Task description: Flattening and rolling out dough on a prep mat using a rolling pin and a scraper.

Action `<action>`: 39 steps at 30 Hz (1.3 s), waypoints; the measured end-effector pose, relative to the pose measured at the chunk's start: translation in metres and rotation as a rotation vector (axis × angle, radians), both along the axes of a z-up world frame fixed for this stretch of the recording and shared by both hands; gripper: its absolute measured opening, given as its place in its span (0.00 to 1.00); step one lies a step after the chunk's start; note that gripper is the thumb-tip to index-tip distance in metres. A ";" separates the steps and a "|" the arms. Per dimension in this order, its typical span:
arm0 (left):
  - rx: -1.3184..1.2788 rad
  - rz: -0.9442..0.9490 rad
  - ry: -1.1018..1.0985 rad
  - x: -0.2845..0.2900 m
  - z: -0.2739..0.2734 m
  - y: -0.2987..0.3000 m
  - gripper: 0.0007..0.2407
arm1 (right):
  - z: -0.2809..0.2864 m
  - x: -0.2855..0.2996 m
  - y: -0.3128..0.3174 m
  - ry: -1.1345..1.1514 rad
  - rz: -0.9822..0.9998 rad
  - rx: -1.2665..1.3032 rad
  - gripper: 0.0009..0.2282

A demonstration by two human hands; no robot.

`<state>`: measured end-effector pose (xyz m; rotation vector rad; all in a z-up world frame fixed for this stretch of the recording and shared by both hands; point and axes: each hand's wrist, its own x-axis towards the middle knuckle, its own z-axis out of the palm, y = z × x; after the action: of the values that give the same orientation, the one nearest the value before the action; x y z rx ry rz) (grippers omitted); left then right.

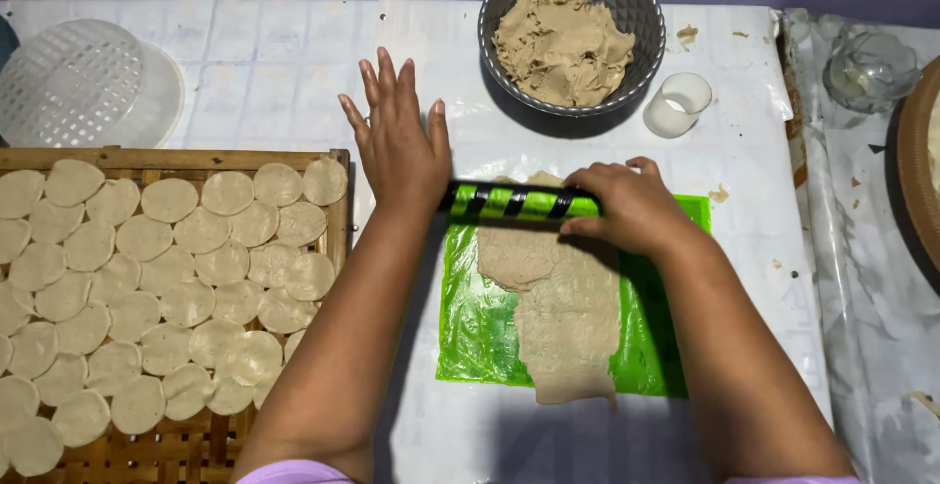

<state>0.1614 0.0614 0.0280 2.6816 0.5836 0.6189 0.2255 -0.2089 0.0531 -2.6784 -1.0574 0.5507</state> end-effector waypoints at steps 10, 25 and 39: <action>-0.112 -0.108 0.353 -0.024 -0.034 -0.038 0.30 | -0.066 0.000 0.005 -0.273 -0.252 0.164 0.22; 0.015 -0.200 0.372 -0.125 -0.045 -0.073 0.24 | -0.067 -0.076 -0.019 -0.167 -0.181 -0.103 0.26; -0.159 -0.136 0.475 -0.103 -0.007 -0.061 0.28 | -0.075 -0.048 -0.008 -0.108 -0.344 -0.034 0.27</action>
<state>0.0586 0.0003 0.0214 2.6877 0.5321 -0.1074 0.1775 -0.2171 -0.0217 -2.8571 -0.5902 0.3641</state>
